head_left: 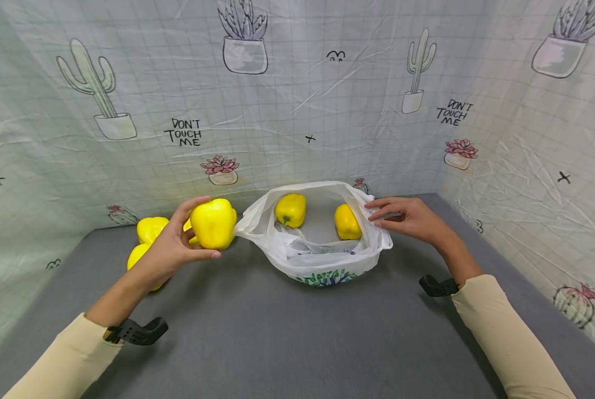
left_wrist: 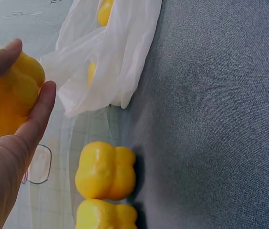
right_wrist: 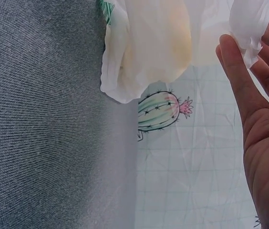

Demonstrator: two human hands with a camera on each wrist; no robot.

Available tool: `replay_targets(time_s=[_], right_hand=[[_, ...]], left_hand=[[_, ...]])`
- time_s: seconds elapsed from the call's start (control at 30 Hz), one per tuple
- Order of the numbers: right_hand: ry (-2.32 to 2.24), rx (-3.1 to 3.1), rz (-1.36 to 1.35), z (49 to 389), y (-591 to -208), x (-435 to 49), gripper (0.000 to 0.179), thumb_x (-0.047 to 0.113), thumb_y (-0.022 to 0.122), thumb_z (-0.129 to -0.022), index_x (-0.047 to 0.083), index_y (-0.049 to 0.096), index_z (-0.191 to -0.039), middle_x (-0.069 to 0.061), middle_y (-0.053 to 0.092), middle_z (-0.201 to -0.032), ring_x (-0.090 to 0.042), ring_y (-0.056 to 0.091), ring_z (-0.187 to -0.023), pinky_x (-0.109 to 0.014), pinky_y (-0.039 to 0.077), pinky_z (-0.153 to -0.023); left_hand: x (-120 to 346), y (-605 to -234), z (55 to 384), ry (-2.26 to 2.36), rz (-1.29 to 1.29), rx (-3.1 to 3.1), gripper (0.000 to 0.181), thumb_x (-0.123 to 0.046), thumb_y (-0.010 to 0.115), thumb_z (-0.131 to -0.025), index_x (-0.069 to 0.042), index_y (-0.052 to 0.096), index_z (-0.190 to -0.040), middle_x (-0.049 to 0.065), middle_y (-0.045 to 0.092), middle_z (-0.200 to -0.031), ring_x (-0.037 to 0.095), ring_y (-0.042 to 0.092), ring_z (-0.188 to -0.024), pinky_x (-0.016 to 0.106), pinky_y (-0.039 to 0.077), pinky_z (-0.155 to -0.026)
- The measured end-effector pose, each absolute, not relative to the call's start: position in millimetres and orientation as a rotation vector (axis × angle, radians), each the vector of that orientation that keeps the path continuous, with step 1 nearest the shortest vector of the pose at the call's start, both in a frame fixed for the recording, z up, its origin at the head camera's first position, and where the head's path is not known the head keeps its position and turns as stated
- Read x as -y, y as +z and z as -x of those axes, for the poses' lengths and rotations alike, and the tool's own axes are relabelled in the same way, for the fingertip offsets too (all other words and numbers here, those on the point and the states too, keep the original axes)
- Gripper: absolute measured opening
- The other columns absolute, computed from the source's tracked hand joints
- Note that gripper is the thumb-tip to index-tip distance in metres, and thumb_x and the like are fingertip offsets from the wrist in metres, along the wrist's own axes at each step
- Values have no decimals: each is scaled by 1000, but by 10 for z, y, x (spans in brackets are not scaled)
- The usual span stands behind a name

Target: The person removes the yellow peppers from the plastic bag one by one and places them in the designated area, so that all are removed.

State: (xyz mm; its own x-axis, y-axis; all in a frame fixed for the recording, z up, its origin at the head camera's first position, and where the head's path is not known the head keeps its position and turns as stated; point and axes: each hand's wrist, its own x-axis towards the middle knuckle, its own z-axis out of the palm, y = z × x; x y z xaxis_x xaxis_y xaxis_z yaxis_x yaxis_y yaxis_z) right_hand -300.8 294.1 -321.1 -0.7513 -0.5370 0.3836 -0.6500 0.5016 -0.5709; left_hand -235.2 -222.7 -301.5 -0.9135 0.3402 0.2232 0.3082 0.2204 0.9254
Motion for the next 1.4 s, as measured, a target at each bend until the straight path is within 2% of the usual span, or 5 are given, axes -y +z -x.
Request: replay_targets(time_s=[0.3,0.7,1.17,1.3,1.4], right_hand=[[1072,2605,-1020,3024,-3217,-2937,20,8,74,-93,13,79,-112,-9,66,-134,-20,61,-118,-20,53,-70],[1094,2596,-1037,3016,-3242,-2951,21,6,74,-93,11,79,-112,-11,66,-134,-2,60,-112,-20,53,-66],[1069,2635,-1034,3049,-3218,-2924,21,10,74,-93,14,79,-113,-7,65,-135,-19,62,-116,-23,55,-71],[1067,2637,-1016,3043,-3222,-2942,20,10,75,-93,14,79,-112,-7,66,-134,-23,61,-120,-25,54,-70],[1075,2645,-1000,3037,-3208,-2945,20,11,75,-92,15,80,-112,-6,66,-134,-25,60,-123,-25,54,-71]], left_hand=[[2294,-3041,2335,1807,-643,-2485,101,0,82,-83,-32,23,-159,14,15,-162,50,41,-134,25,57,-87],[2357,-3047,2358,1740,-634,-2555,97,-5,83,-84,-25,25,-158,11,23,-159,33,41,-132,20,54,-89],[2553,-3052,2386,1490,-560,-2750,103,-16,91,-76,-22,28,-158,13,24,-160,36,38,-138,6,41,-96],[2609,-3041,2405,1414,-564,-2776,102,-17,91,-77,-15,28,-157,15,23,-156,39,36,-139,15,44,-102],[2634,-3032,2404,1349,-581,-2803,99,-17,90,-78,-10,30,-156,17,25,-150,42,36,-138,34,45,-106]])
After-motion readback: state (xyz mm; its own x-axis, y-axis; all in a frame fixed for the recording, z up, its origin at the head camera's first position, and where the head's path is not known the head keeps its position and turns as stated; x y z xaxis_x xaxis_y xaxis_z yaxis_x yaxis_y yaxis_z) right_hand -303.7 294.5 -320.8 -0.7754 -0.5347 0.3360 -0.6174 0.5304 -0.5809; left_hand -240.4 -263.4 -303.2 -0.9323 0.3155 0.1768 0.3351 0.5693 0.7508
